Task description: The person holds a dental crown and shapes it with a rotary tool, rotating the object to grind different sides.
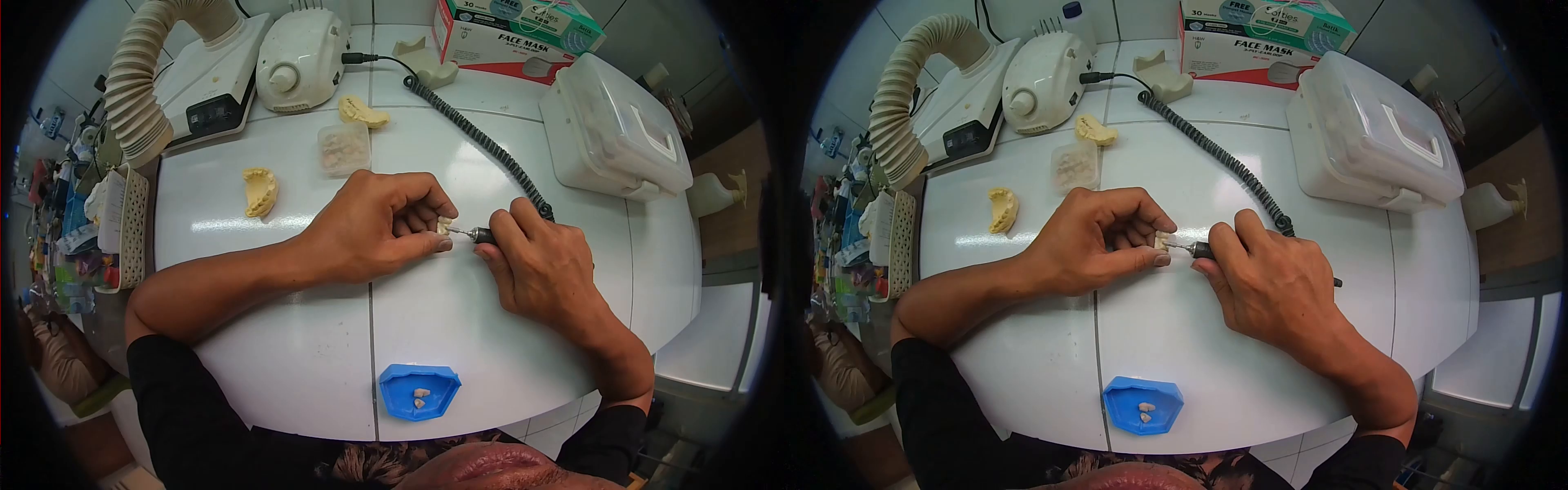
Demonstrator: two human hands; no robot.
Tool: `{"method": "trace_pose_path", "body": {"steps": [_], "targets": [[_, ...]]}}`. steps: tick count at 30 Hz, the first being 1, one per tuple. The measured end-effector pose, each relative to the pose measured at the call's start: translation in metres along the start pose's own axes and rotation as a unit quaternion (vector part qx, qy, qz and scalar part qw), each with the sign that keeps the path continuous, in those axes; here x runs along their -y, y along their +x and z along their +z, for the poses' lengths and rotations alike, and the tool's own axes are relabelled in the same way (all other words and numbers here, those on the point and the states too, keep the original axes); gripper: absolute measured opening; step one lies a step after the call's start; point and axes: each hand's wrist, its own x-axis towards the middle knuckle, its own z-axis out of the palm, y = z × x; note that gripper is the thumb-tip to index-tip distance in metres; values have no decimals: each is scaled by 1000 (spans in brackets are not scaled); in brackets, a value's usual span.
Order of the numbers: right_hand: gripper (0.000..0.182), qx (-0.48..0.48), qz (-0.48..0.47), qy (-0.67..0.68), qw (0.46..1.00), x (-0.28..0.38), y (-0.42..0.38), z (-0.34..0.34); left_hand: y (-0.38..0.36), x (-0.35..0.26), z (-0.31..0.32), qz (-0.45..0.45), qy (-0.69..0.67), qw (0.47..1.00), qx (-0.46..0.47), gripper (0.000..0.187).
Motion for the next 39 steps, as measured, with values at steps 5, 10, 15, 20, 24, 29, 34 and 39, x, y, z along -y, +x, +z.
{"method": "trace_pose_path", "body": {"steps": [5, 10, 15, 20, 24, 29, 34, 39], "targets": [[30, 9, 3, 1, 1000, -1, 1, -2, 1, -3, -1, -17, -16, 1000, 6, 27], [29, 16, 2, 3, 1000, -1, 2, -2, 0, -1, 0, -11, -3, 1000, 3, 27], [29, 21, -1, -1, 1000, 0, 3, -1, -1, -2, 1, -8, 6, 1000, 2, 25], [29, 12, -7, 7, 1000, -2, 2, -1, 0, -1, 1, -6, 2, 1000, 2, 24], [29, 25, -4, -5, 1000, 0, 4, -3, 1, -1, 2, -5, 7, 1000, 5, 24], [29, 20, -10, -2, 1000, 1, 6, -3, 1, -1, 3, -10, 13, 1000, 7, 24], [30, 14, -10, -3, 1000, 0, 6, -2, 1, -3, 2, -11, 20, 1000, 11, 23], [30, 23, 0, -10, 1000, 1, 4, -3, 2, -4, 2, -23, 11, 1000, 6, 24]]}}
